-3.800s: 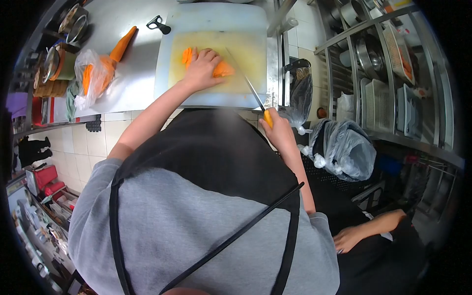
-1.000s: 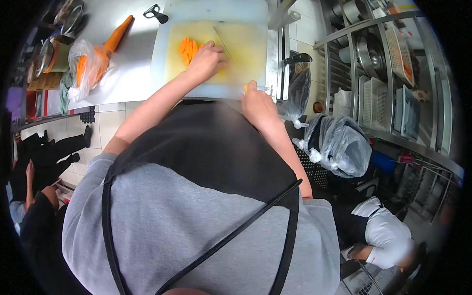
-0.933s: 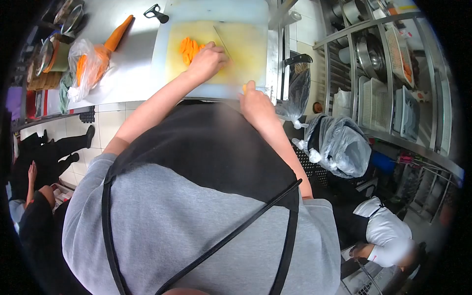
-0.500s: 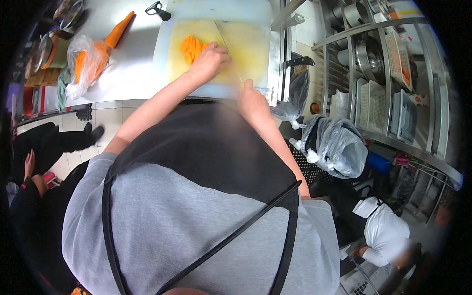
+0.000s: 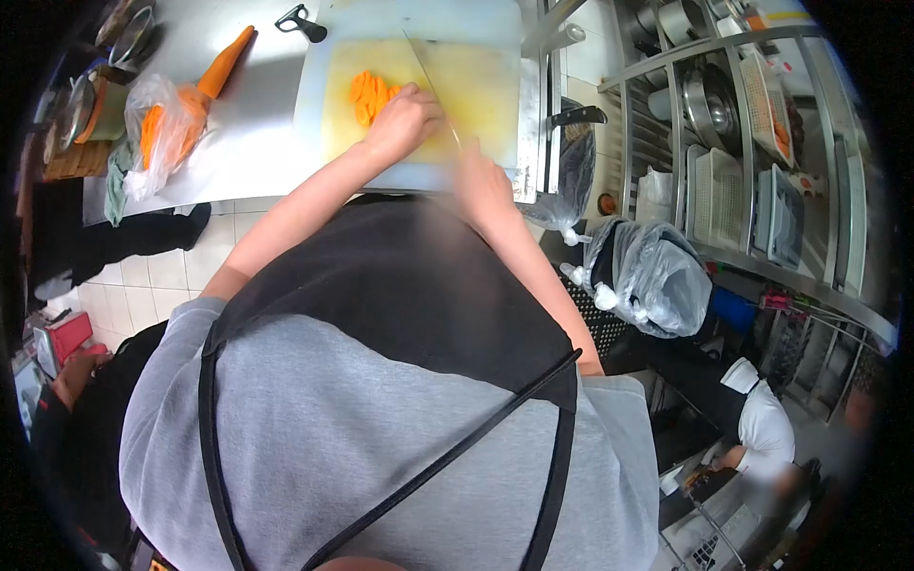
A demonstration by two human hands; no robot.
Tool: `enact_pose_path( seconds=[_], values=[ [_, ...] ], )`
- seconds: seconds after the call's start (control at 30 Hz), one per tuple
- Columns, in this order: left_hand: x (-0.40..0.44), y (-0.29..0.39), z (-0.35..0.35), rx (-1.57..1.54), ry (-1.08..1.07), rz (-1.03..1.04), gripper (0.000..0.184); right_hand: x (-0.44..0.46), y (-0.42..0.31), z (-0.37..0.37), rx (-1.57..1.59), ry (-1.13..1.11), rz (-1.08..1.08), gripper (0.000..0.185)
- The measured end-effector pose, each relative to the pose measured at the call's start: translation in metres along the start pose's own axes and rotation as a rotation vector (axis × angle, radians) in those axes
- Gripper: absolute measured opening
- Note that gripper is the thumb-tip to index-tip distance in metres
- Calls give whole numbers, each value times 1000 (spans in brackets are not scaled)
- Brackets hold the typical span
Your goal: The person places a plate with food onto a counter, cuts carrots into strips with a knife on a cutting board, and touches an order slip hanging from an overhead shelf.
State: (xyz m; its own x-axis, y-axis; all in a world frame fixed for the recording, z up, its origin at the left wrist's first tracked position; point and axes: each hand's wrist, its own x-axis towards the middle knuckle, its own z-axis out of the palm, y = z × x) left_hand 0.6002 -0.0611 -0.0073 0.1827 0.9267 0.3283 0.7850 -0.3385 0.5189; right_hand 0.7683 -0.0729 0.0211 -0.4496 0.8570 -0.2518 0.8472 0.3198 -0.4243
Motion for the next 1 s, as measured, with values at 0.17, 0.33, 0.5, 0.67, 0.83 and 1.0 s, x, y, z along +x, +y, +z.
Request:
enact_pose_path(
  seconds=[0.17, 0.33, 0.5, 0.67, 0.83, 1.0],
  values=[
    [1, -1, -1, 17, 15, 18, 11, 23, -9, 1, 10, 35, -6, 28],
    [-2, -1, 1, 14, 31, 6, 12, 23, -8, -6, 1, -33, 53, 29],
    [-7, -4, 4, 56, 35, 0, 13, 4, 1, -16, -10, -13, 23, 28],
    [-6, 3, 0, 27, 45, -10, 13, -8, 4, -9, -26, -6, 6, 26],
    [-7, 3, -1, 45, 47, -3, 14, -4, -9, -18, -42, -101, 69, 20],
    [-8, -3, 3, 72, -5, -8, 14, -4, -10, -18, -74, -73, 34, 26]
  ],
)
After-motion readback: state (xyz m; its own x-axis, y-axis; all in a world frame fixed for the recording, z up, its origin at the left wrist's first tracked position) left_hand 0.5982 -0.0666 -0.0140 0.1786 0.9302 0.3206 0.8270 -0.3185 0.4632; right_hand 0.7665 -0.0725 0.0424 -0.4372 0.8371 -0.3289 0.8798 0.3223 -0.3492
